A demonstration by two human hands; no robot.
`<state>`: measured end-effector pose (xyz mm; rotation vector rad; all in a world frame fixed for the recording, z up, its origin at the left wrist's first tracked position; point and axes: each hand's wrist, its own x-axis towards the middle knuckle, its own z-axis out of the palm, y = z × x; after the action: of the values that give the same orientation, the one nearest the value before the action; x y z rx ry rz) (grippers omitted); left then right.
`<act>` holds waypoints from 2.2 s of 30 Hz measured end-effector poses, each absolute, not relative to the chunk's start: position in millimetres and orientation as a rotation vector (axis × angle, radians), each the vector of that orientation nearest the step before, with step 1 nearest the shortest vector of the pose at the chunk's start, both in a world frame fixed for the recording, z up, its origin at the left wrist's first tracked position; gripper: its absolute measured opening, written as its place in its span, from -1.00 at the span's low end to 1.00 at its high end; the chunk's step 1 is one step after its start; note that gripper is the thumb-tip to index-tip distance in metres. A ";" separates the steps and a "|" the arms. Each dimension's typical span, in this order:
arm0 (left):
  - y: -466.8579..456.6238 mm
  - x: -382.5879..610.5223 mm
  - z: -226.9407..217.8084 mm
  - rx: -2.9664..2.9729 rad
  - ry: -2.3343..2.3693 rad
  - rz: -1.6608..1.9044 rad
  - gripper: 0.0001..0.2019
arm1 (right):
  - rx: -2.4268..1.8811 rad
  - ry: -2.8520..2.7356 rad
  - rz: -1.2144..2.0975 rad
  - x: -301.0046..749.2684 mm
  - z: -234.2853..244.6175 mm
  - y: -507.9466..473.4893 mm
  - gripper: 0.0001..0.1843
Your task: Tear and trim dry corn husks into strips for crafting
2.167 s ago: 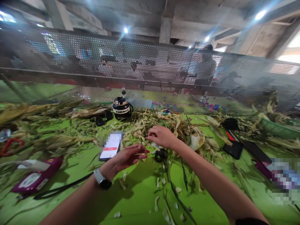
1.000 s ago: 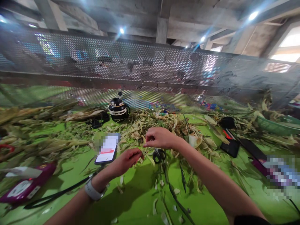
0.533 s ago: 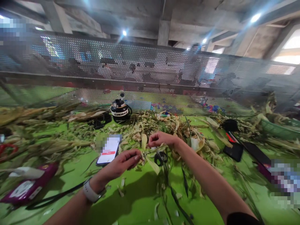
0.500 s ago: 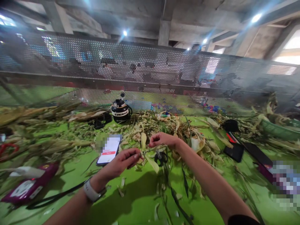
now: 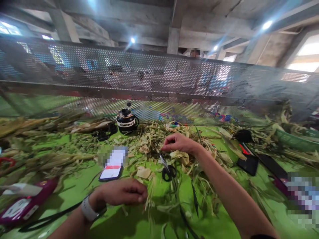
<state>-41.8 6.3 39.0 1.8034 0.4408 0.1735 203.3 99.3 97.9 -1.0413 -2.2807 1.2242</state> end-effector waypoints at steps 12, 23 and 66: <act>20.4 -29.6 18.2 0.904 0.724 0.886 -0.67 | -1.056 -2.083 1.319 173.8 10.1 68.3 -0.74; 23.8 -25.4 12.9 0.759 0.772 0.947 -0.67 | -0.921 -1.733 1.504 155.6 -5.8 49.2 -0.58; 1.1 -28.9 36.1 1.880 0.904 0.861 -0.77 | -1.009 -2.227 1.028 178.1 22.7 61.2 -0.55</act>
<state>-28.9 1.1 36.1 1.8800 0.9041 0.8606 178.1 61.2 22.7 -1.0093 -2.2270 1.0278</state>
